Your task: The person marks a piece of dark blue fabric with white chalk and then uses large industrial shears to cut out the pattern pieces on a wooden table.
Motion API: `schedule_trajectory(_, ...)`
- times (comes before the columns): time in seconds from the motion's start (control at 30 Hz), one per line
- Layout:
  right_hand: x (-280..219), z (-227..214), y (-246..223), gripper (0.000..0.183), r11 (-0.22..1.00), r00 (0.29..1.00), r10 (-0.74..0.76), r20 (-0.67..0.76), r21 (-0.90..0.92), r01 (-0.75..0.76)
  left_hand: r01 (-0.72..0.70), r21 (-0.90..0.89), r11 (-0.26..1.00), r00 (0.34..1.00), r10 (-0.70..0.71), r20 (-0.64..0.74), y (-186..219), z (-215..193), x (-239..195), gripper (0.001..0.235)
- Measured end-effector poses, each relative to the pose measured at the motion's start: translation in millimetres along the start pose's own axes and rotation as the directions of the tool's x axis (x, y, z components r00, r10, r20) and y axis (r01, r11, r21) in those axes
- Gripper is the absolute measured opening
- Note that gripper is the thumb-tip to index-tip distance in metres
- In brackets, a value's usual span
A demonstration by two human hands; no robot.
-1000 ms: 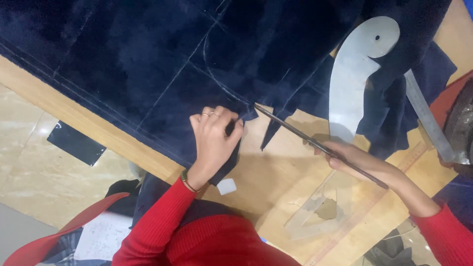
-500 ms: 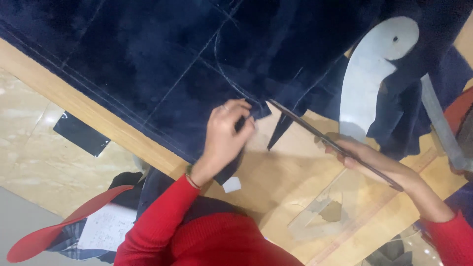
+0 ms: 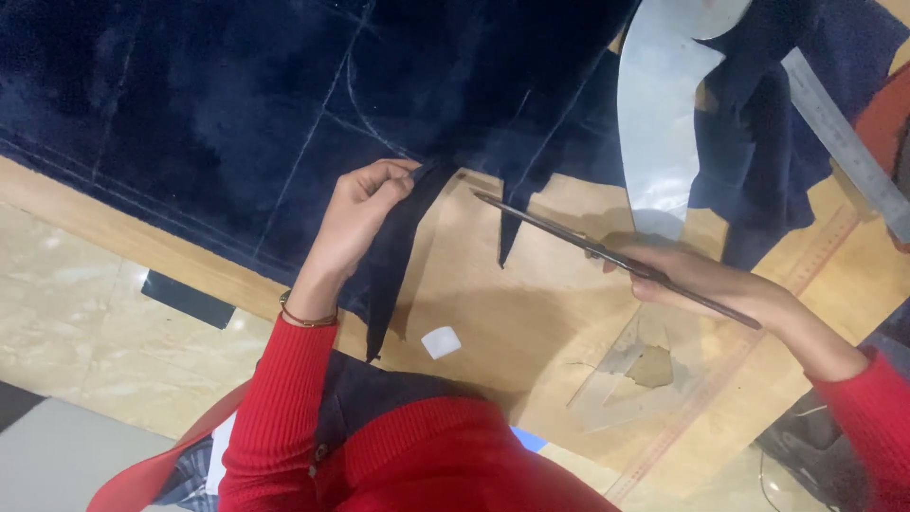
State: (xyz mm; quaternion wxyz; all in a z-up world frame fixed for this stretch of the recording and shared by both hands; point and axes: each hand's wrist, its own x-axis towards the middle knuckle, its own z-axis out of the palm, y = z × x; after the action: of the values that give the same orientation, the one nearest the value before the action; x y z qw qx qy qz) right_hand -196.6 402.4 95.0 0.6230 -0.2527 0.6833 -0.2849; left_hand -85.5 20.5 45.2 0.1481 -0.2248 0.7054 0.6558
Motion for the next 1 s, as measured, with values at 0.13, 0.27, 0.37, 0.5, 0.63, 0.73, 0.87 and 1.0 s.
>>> schedule_trajectory(0.13, 10.9, -4.9, 8.8, 0.064, 1.0, 0.999, -0.023, -0.024, 0.009, 0.023, -0.004, -0.022, 1.0, 1.0, 0.004, -0.012, -0.7, 1.7, -1.7, 0.021)
schedule_trajectory(0.27, 21.3, -12.2, 1.7, 0.075, 0.997, 0.997, -0.071, -0.007, -0.002, 0.071, -0.163, 0.075, 0.984, 0.98, 0.17, -0.102, -19.0, 17.1, -2.3, 0.01)
schedule_trajectory(0.37, 21.0, -17.1, -2.9, 0.068, 0.999, 0.999, -0.045, 0.014, 0.027, 0.045, -0.261, 0.263, 0.929, 0.933, 0.313, -0.179, -14.1, 38.5, -15.8, 0.006)
schedule_trajectory(0.5, 33.2, -20.9, -6.4, 0.084, 0.995, 0.999, -0.032, 0.028, 0.091, 0.029, -0.379, 0.479, 0.792, 0.833, 0.517, -0.198, -14.3, 60.2, -25.6, 0.006)
schedule_trajectory(0.63, 46.4, -28.0, -9.8, 0.071, 0.998, 0.998, -0.059, 0.035, -0.015, 0.06, -0.353, 0.701, 0.619, 0.768, 0.62, -0.16, -22.2, 75.2, -27.2, 0.01)
schedule_trajectory(0.73, 50.5, -31.9, -17.0, 0.063, 0.996, 0.999, -0.028, 0.043, -0.086, 0.032, -0.344, 0.757, 0.555, 0.731, 0.665, -0.155, -33.8, 80.8, -24.6, 0.014)
schedule_trajectory(0.87, 53.5, -32.2, -8.7, 0.076, 0.998, 0.996, -0.055, 0.073, -0.012, 0.056, -0.351, 0.783, 0.513, 0.654, 0.733, -0.187, -46.1, 82.6, -21.4, 0.013)
schedule_trajectory(1.0, 41.6, -29.6, 4.3, 0.081, 0.999, 0.997, -0.037, 0.067, -0.018, 0.038, -0.361, 0.759, 0.542, 0.663, 0.722, -0.2, -54.0, 83.0, -18.7, 0.013)
